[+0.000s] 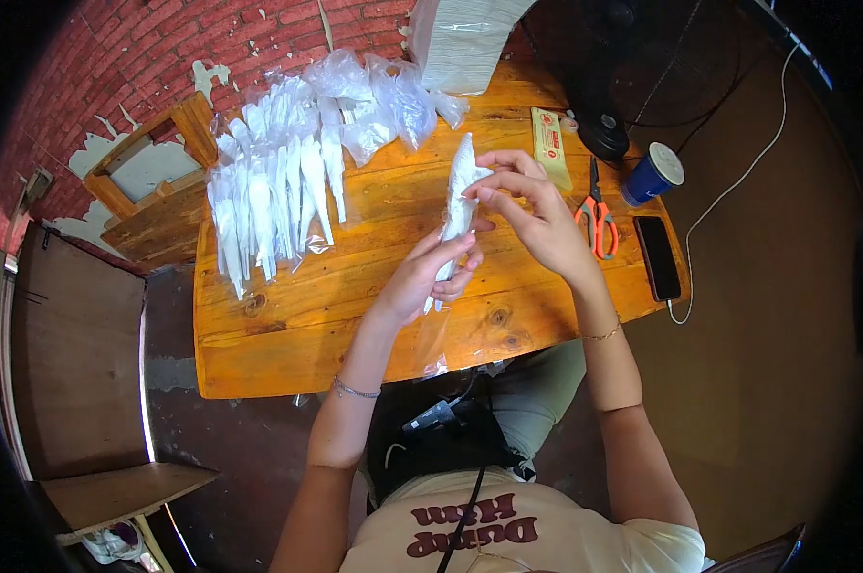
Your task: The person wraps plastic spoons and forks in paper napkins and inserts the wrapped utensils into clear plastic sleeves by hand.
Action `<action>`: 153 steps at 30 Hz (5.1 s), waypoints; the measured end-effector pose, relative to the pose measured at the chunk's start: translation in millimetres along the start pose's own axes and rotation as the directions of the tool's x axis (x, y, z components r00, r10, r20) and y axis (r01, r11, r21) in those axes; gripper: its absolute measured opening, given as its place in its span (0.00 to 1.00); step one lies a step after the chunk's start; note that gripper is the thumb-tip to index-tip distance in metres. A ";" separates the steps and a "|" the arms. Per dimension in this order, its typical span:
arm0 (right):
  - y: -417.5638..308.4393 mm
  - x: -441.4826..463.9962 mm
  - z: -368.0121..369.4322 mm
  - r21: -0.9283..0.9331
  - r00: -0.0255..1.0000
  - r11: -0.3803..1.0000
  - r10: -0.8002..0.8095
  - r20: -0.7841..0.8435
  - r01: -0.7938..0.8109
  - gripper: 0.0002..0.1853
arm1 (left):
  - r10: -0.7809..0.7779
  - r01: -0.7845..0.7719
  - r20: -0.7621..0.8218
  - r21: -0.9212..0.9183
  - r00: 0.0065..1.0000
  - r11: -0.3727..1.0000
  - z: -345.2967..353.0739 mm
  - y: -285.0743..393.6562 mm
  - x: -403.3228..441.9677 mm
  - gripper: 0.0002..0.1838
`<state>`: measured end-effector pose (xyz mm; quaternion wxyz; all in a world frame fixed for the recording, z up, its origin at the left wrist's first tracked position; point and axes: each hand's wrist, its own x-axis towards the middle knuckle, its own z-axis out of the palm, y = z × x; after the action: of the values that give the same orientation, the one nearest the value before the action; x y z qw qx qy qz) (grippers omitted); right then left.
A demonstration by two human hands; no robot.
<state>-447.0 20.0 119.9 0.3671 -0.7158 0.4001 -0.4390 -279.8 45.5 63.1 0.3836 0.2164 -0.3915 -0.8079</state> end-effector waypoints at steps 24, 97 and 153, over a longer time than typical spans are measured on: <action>12.7 8.3 -6.9 -0.457 0.942 0.857 -0.319 -0.103 0.240 0.09 | 0.168 -0.142 -0.041 0.363 0.985 0.921 -6.7 -20.2 1.3 0.17; -6.4 -3.6 -6.1 -0.508 0.845 0.788 -0.498 -0.194 0.348 0.07 | 0.084 -0.044 -0.103 0.343 0.991 0.938 -7.5 -12.3 -7.4 0.13; -1.3 -21.3 35.0 -0.159 0.923 0.949 -0.305 -0.234 0.273 0.05 | 0.180 -0.038 0.211 -0.543 0.961 0.839 -11.7 -17.8 -10.3 0.23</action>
<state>-420.7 45.7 101.8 0.1989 -0.7258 0.3601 -0.5513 -273.9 55.3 42.4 0.4213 -0.0267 -0.2090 -0.8821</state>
